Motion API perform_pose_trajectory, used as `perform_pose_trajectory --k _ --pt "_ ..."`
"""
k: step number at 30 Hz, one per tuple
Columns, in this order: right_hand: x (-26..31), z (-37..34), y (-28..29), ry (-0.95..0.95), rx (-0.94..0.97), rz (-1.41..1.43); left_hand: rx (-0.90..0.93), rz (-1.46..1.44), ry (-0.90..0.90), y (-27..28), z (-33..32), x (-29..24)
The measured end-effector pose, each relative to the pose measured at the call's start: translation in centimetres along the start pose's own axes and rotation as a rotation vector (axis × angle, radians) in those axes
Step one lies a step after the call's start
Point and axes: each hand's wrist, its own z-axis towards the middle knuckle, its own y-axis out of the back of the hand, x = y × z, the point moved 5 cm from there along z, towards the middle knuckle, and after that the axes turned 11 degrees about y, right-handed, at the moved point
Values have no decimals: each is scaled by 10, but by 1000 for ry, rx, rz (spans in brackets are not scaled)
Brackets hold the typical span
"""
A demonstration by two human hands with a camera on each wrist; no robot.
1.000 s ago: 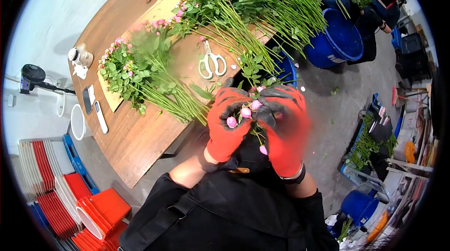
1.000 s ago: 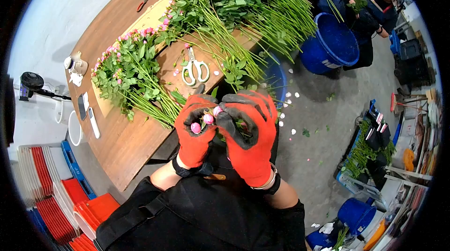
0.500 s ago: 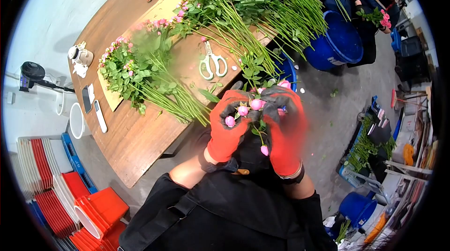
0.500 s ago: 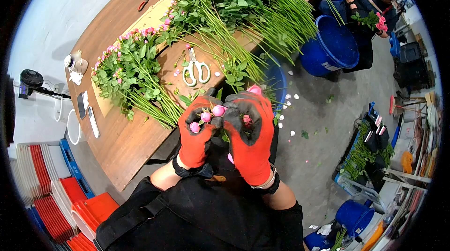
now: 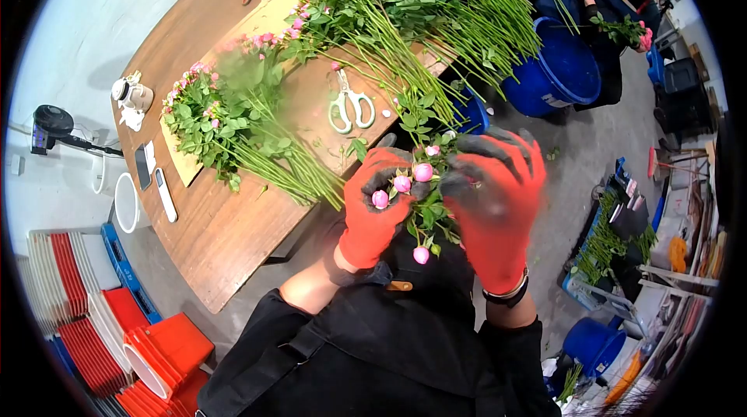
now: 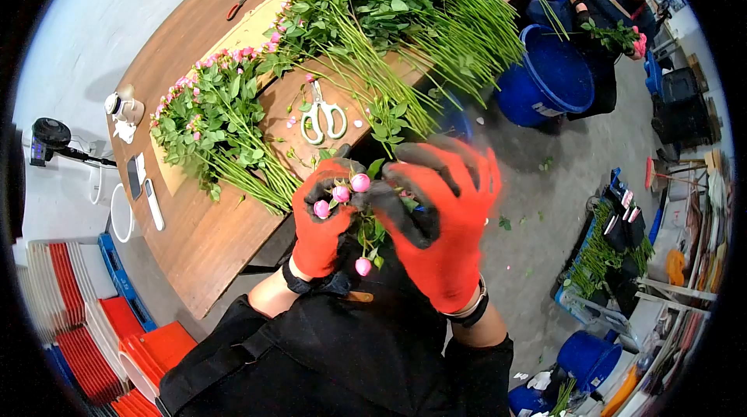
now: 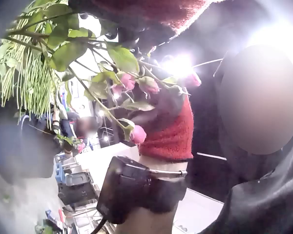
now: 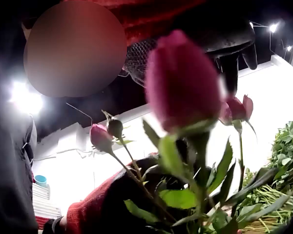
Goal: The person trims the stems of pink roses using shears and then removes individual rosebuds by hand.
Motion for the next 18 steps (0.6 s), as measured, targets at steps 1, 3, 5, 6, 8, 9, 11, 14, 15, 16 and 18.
perform_pose_trajectory --k 1,3,5,6,8,9,11,14,15,16,18 --pt "2 1 -4 -8 30 17 -15 39 -59 -1 -1 -3" --pt "6 -2 -11 -12 28 -1 -48 121 -176 -3 -4 -8" --pt "11 -7 -14 -38 9 -27 -108 184 -225 -2 -7 -8" --pt "10 -9 -15 -43 -1 10 -130 222 -261 -3 -7 -8" --pt "9 -11 -18 -33 -23 60 -147 259 -288 -4 -8 -12" --pt "8 -12 -19 -28 -34 84 -146 235 -271 -4 -8 -11" --pt "9 -13 -20 -28 -30 68 -146 190 -239 -5 -9 -10" --pt "9 -20 -26 -68 -17 57 -160 -21 -125 -1 -9 -1" --pt "8 -22 -29 -90 -12 56 -160 -12 -115 0 -8 -1" --pt "7 -24 -30 -92 -22 72 -159 -2 -105 1 -7 -3" --pt "6 -26 -30 -96 -42 105 -155 12 -87 4 -6 0"
